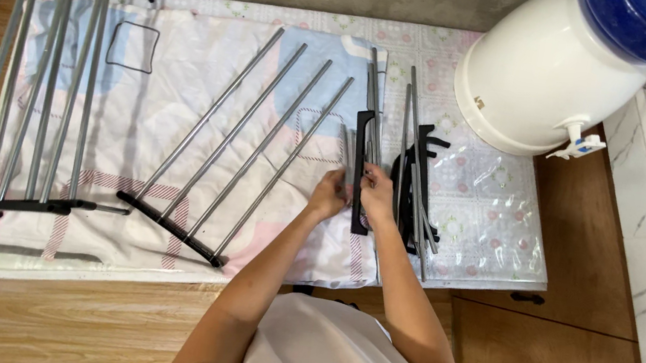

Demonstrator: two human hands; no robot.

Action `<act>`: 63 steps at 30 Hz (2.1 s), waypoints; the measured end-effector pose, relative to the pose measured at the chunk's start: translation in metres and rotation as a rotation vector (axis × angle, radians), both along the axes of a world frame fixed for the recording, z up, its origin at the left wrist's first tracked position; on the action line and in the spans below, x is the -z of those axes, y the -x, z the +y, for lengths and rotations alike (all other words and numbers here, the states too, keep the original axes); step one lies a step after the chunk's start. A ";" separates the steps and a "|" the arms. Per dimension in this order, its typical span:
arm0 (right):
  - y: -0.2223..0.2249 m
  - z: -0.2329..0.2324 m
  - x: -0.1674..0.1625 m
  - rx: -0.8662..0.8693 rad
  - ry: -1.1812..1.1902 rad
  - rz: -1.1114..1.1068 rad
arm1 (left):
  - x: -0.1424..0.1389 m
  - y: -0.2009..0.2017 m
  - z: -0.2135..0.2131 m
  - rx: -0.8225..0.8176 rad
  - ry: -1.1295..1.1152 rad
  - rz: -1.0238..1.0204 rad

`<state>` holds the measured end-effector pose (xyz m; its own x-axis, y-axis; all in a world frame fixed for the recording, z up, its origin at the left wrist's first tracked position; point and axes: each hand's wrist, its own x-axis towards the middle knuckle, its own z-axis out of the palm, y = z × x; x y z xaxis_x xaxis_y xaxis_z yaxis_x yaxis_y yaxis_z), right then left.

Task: The person assembles a metal clothes drying rack on a bed, inserting metal tubes into black plastic end connectors one at a time and fitting a black plastic top bar onto the upright tubes to build up the rack frame.

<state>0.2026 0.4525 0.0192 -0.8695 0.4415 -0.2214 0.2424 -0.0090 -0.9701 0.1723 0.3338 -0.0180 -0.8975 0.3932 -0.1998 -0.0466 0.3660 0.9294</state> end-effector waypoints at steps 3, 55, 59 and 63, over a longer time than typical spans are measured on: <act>0.000 -0.009 -0.003 0.037 0.238 -0.068 | 0.000 -0.002 -0.007 0.006 0.008 0.119; 0.080 -0.143 0.012 0.112 0.415 -0.091 | -0.021 0.084 -0.285 0.087 0.730 0.545; 0.085 -0.161 0.012 0.042 0.320 -0.091 | -0.023 0.066 -0.267 0.111 0.490 0.709; 0.084 -0.183 0.018 -0.038 0.320 -0.114 | -0.014 0.066 -0.262 0.090 0.480 0.800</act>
